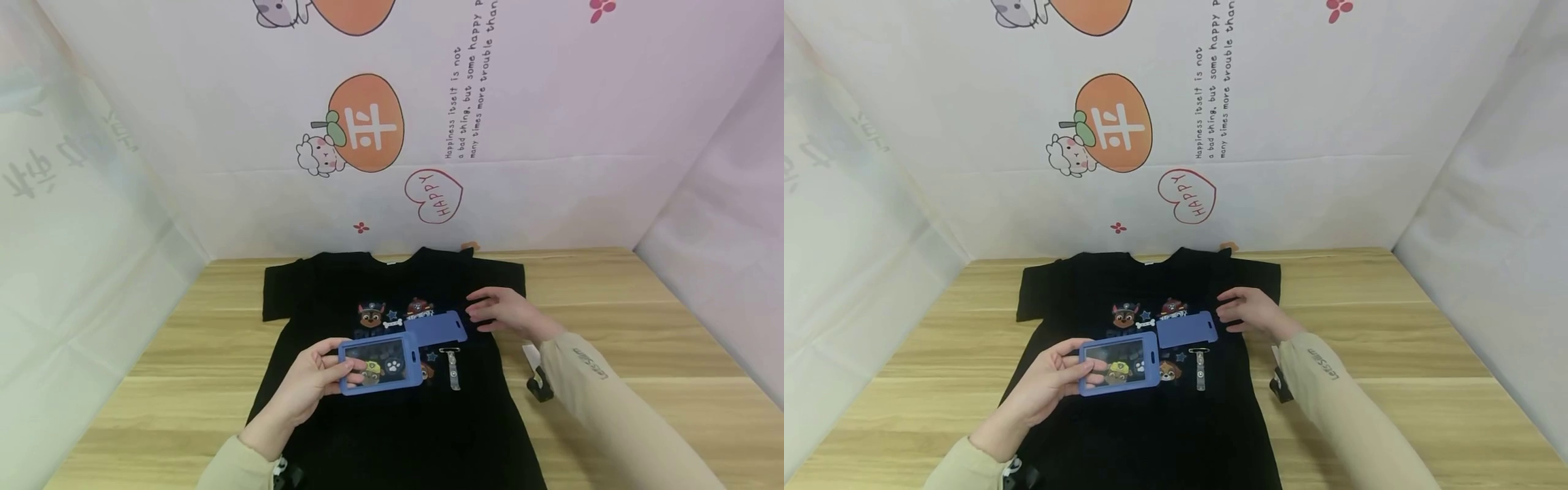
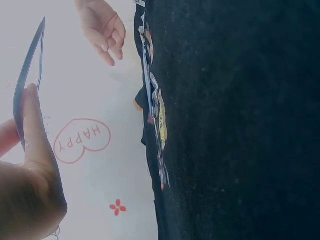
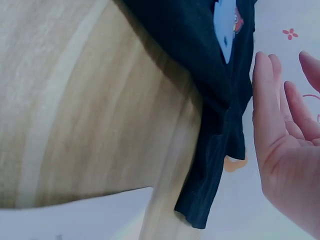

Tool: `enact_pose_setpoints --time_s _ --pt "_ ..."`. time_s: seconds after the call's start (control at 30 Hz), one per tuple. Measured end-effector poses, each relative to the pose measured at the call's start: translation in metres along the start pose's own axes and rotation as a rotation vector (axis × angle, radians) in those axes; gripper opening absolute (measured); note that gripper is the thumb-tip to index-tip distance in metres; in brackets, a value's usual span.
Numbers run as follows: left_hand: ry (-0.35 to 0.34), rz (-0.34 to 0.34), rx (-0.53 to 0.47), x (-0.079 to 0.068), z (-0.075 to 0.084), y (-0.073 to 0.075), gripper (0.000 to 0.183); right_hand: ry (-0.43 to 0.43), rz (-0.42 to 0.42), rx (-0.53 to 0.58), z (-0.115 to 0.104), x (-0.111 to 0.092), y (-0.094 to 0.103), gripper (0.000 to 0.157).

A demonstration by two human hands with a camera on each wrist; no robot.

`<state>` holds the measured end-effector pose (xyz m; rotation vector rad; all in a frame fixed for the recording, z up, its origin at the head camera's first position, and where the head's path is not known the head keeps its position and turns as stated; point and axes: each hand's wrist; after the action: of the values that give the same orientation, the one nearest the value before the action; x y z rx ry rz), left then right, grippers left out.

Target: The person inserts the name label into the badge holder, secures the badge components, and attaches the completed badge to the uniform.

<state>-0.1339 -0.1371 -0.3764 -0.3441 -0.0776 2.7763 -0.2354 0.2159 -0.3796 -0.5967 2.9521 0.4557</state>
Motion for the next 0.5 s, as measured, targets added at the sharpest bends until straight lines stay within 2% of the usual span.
enact_pose_setpoints --time_s 0.5 --pt "-0.006 -0.013 -0.007 0.001 -0.002 0.000 0.044 0.073 -0.026 -0.015 -0.014 -0.025 0.006 0.049"
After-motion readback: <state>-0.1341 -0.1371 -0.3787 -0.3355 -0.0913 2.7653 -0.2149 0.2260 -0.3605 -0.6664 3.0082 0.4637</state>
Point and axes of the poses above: each hand's wrist, its own x-axis towards the middle knuckle, its own y-axis out of the back of the hand, z = x × y, and after that the axes turned 5 degrees about y, right-handed
